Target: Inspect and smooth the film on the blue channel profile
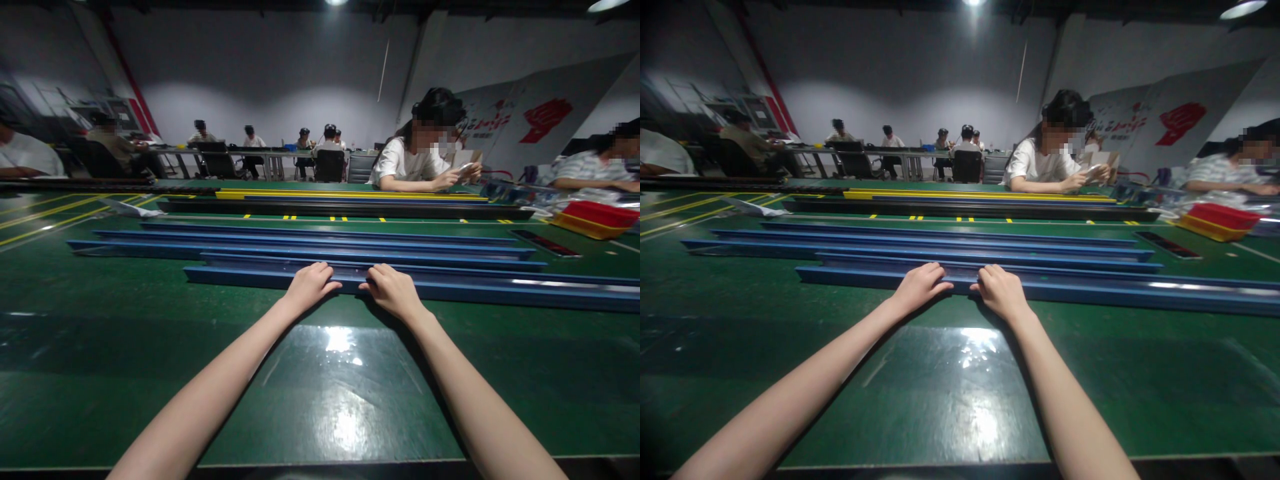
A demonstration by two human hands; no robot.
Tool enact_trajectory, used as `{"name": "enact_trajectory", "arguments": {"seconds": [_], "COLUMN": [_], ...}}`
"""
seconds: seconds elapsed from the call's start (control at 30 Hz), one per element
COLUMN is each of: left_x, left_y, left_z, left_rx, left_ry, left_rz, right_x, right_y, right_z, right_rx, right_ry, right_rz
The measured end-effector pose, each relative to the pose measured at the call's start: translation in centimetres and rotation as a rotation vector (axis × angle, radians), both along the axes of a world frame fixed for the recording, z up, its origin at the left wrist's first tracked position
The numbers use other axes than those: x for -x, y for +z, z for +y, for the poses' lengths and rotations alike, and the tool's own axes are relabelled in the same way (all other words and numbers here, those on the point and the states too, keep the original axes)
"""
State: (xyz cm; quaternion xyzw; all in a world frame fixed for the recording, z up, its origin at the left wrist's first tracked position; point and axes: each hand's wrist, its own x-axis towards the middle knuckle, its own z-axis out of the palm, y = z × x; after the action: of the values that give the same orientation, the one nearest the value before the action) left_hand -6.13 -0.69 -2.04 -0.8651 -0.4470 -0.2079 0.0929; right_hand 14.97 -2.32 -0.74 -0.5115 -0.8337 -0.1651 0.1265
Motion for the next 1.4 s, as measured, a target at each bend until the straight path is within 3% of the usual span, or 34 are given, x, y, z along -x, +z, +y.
{"name": "enact_trajectory", "arguments": {"seconds": [0.6, 1.17, 1.4], "left_x": [0.1, -0.3, -0.3], "left_y": [0.6, 0.7, 0.6], "left_z": [-0.1, -0.2, -0.2], "left_rx": [0.008, 0.092, 0.077], "left_ry": [-0.026, -0.045, -0.016], "left_rz": [-0.041, -0.095, -0.013], "right_x": [-0.7, -1.8, -1.7], "right_y": [1.2, 1.3, 1.3], "right_z": [-0.3, -0.4, -0.5], "right_rx": [0.082, 0.059, 0.072], "right_ry": [-0.068, -0.125, -0.141], "right_rz": [-0.023, -0.012, -0.009]}}
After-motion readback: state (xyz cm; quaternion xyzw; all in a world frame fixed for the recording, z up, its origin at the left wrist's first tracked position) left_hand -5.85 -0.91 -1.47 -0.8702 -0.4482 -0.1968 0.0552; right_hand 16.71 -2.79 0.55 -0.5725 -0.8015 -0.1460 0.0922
